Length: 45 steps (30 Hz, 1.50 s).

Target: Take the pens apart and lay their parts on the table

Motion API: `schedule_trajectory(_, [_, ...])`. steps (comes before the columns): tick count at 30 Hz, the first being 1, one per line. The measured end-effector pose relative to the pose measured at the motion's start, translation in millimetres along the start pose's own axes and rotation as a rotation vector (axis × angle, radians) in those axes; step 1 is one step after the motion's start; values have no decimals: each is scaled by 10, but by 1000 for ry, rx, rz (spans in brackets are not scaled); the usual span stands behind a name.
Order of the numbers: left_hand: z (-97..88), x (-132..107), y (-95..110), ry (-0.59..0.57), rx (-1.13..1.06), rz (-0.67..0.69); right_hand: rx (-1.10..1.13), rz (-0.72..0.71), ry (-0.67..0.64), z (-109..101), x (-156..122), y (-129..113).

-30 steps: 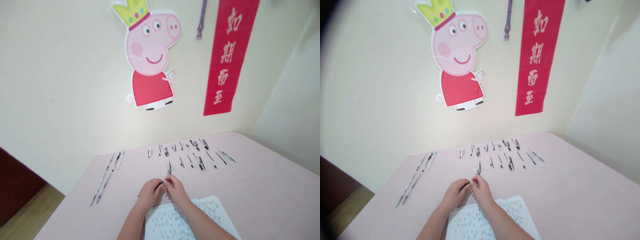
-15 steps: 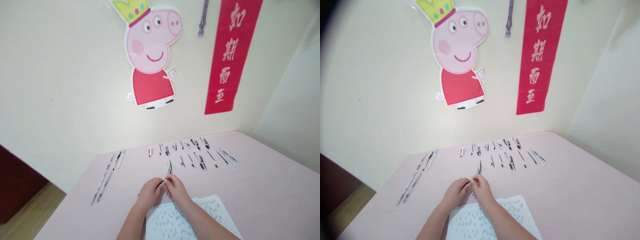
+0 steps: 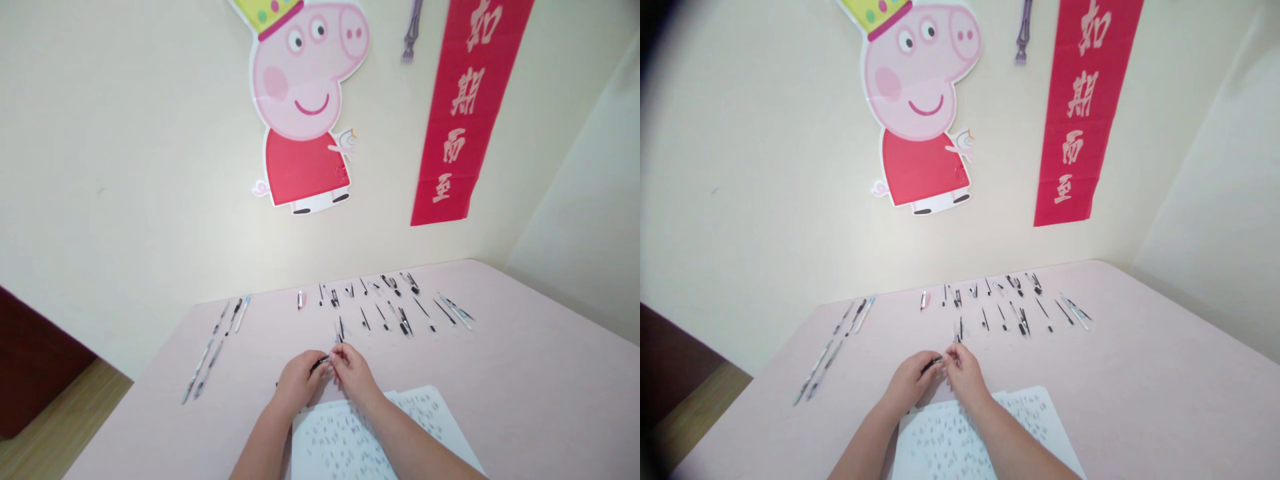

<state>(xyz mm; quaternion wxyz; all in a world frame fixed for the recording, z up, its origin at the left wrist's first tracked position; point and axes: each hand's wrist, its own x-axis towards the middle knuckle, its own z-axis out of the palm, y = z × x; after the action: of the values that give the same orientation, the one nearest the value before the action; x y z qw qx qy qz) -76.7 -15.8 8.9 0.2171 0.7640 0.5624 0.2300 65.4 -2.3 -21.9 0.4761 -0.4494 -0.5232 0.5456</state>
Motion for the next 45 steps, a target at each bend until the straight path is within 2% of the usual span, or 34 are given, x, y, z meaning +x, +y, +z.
schedule_trajectory(8, [15, -2, -74, 44, 17, -41, 7, -36, 120, -67, 21, 38])
schedule_trajectory(13, [-95, 9, -55, 138, 30, -87, -31, -25, 125, -60, 17, 42])
schedule_trajectory(19, [-218, 46, -72, 271, -19, -129, -354, -151, 51, -25, -53, -34])
schedule_trajectory(24, [-114, 59, -148, 314, -76, -96, -599, -248, -10, -25, -119, -99])
schedule_trajectory(29, [-35, 60, -116, 297, -95, -16, -730, -255, -17, -25, -148, -103])
schedule_trajectory(32, [-31, 64, -66, 281, -106, 12, -657, -262, 21, -23, -129, -88])
schedule_trajectory(38, [21, 79, 7, 289, -228, -31, -291, -224, 157, -25, -18, -33])
schedule_trajectory(45, [171, 103, 14, 250, -467, -95, 61, -90, 117, -36, 20, -78])
